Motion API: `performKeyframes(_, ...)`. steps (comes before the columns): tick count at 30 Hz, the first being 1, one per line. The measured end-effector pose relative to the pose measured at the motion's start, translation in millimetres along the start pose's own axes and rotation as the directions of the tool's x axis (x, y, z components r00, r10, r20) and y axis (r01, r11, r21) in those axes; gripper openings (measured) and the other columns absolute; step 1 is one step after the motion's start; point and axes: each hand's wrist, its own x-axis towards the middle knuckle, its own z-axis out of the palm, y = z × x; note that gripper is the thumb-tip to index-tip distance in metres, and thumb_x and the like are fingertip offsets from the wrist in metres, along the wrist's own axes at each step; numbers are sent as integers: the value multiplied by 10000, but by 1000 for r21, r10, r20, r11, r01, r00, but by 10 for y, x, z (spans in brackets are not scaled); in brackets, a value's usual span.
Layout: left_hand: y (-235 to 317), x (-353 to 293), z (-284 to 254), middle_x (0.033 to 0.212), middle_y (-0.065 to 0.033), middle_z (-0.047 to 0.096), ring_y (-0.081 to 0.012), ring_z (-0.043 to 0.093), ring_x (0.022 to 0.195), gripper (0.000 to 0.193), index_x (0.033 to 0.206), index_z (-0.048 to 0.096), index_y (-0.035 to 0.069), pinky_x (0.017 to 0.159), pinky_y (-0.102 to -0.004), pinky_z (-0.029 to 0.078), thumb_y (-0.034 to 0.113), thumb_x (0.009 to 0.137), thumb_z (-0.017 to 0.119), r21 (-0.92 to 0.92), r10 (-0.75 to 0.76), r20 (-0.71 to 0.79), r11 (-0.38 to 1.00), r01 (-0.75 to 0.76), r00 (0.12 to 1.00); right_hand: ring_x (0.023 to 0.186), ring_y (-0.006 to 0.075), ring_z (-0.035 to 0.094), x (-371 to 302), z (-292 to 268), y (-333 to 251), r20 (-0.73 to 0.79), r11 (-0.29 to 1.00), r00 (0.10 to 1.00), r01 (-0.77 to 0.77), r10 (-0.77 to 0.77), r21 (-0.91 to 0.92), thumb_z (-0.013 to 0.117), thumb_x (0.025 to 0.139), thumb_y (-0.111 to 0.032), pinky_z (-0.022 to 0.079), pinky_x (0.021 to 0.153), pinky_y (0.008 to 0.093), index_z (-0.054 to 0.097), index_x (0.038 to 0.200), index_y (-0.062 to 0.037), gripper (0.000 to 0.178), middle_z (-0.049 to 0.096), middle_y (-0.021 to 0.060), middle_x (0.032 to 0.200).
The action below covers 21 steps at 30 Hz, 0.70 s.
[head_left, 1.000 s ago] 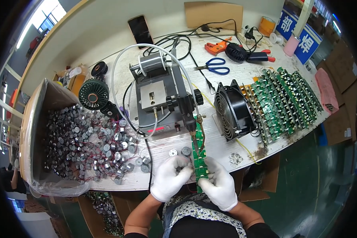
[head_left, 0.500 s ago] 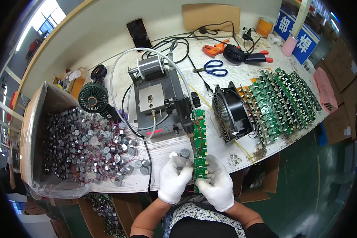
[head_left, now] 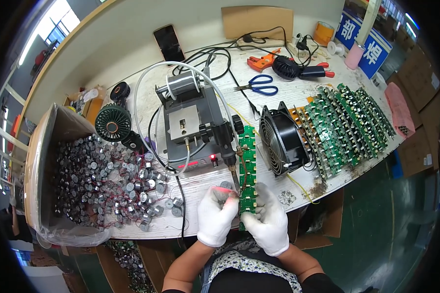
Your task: The person attaches small motors to printed circuit boards at an assembly station, using an assembly fixture to hold the boards steady.
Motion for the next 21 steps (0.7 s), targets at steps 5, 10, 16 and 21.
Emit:
performKeyframes(5, 31, -31, 36, 809, -41, 636, -73, 556, 709, 114, 924, 589, -14, 637, -235, 467, 68, 866, 642, -31, 27, -31, 999, -28, 999, 774, 103, 629, -20, -42, 32, 25, 979, 998, 67, -63, -195, 654, 794, 7, 519, 652, 229, 374, 1363, 64, 637, 633, 118, 998)
performKeyframes(10, -5, -52, 49, 796, -37, 642, -68, 556, 694, 108, 910, 596, -10, 630, -231, 468, 69, 866, 656, -20, 130, -69, 991, -132, 989, 854, 108, 622, -57, -36, 52, 41, 933, 988, 157, -152, -323, 608, 807, 91, 525, 707, 243, 374, 1354, 37, 598, 622, 105, 1044)
performKeyframes(16, -4, -39, 44, 782, -42, 648, -67, 563, 680, 114, 898, 600, -9, 616, -238, 474, 66, 847, 668, 69, 171, -78, 984, -166, 982, 768, 144, 645, -32, -41, 121, -1, 951, 991, 130, -136, -279, 685, 784, -17, 540, 661, 268, 387, 1362, 69, 656, 625, 156, 1008)
performKeyframes(21, 0, -25, 27, 762, -37, 638, -68, 559, 647, 122, 894, 593, -15, 591, -239, 472, 58, 835, 670, 109, 174, -72, 980, -166, 982, 758, 134, 649, -16, -31, 139, -7, 973, 996, 84, -88, -216, 669, 786, -2, 539, 651, 259, 365, 1368, 83, 663, 635, 154, 1008)
